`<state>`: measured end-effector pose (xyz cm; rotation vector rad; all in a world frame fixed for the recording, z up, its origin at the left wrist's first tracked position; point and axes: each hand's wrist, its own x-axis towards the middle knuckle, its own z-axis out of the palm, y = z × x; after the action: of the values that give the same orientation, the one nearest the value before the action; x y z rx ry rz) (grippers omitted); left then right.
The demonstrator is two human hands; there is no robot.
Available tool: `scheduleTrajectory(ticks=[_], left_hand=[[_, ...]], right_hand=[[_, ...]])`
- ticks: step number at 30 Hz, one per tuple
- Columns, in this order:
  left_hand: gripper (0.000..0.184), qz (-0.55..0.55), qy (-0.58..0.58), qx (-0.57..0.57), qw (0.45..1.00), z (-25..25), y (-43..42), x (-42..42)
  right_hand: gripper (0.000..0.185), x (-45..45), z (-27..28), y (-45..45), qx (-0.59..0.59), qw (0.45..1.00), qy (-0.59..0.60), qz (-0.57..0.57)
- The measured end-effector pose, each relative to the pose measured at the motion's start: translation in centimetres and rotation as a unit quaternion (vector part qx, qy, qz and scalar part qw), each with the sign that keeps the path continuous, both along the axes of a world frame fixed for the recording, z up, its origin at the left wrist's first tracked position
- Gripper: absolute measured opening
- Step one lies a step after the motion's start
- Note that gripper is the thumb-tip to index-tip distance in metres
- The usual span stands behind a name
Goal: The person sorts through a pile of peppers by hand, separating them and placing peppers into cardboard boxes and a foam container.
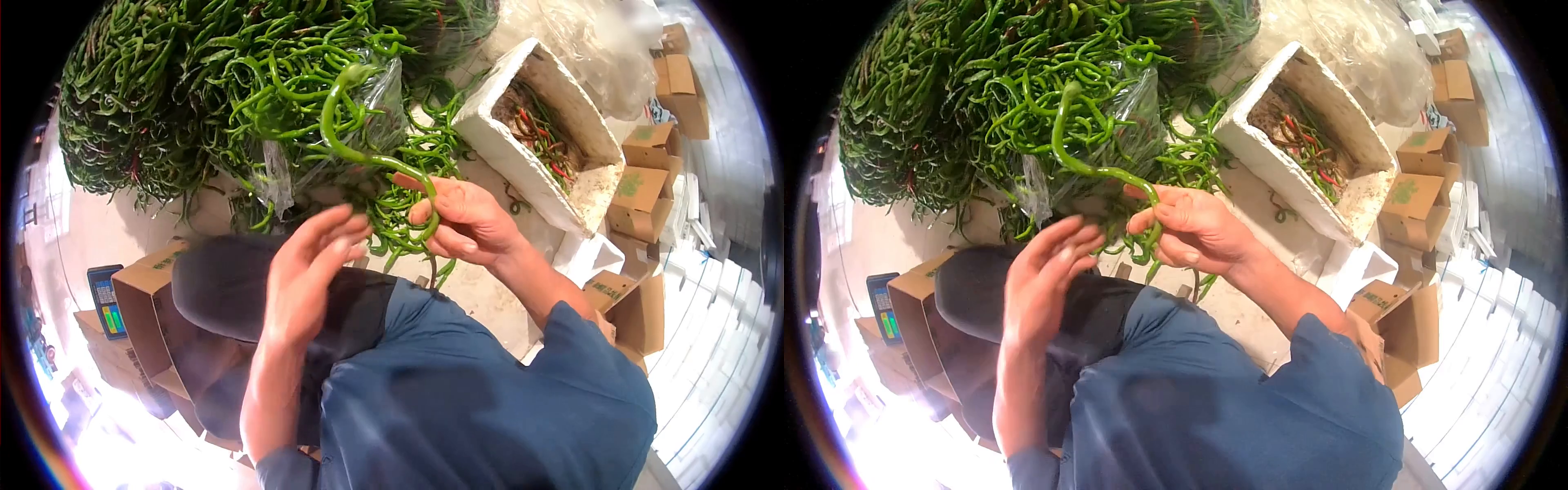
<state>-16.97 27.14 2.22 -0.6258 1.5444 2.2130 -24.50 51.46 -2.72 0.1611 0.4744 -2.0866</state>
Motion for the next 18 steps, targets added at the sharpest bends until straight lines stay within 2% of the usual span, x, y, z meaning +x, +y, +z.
scheduleTrajectory(ticks=[2,4,6,9,10,11,13,14,16,18], left_hand=[[0.056,0.057,-0.046,0.128,0.989,-2.5,1.3,-1.8],[0.058,0.097,0.041,0.110,0.988,-2.5,1.8,-3.1],[0.062,0.124,0.060,0.127,0.982,-1.7,1.5,-3.8],[0.055,0.100,0.002,0.113,0.989,-2.9,1.1,-4.4],[0.053,0.093,-0.019,0.106,0.990,-3.6,1.0,-4.5],[0.042,0.107,-0.027,0.106,0.988,-4.0,0.9,-4.6],[0.038,0.124,-0.023,0.082,0.989,-4.2,0.7,-4.6],[0.037,0.131,-0.022,0.071,0.989,-4.3,0.6,-4.5],[0.033,0.149,-0.033,0.055,0.987,-4.6,-0.1,-4.2],[0.033,0.160,-0.027,0.040,0.986,-5.1,-0.9,-3.8]], right_hand=[[0.046,0.8,0.1,0.0,-0.025,0.999,-0.025,0.014],[0.047,1.5,-0.1,0.0,-0.051,0.997,-0.055,0.035],[0.043,1.9,-0.2,0.0,-0.034,0.996,-0.072,0.047],[0.037,1.9,-1.0,-0.5,-0.018,0.994,-0.088,0.069],[0.038,1.8,-1.4,-0.6,-0.001,0.994,-0.078,0.076],[0.039,1.6,-1.7,-0.7,0.016,0.994,-0.067,0.081],[0.042,0.8,-2.7,-0.6,0.069,0.993,-0.021,0.094],[0.045,0.9,-5.2,0.0,0.087,0.994,-0.033,0.066],[0.044,0.8,-10.2,1.4,0.328,0.944,0.030,0.014],[0.035,2.1,-17.9,5.2,0.523,0.849,0.076,-0.015]])
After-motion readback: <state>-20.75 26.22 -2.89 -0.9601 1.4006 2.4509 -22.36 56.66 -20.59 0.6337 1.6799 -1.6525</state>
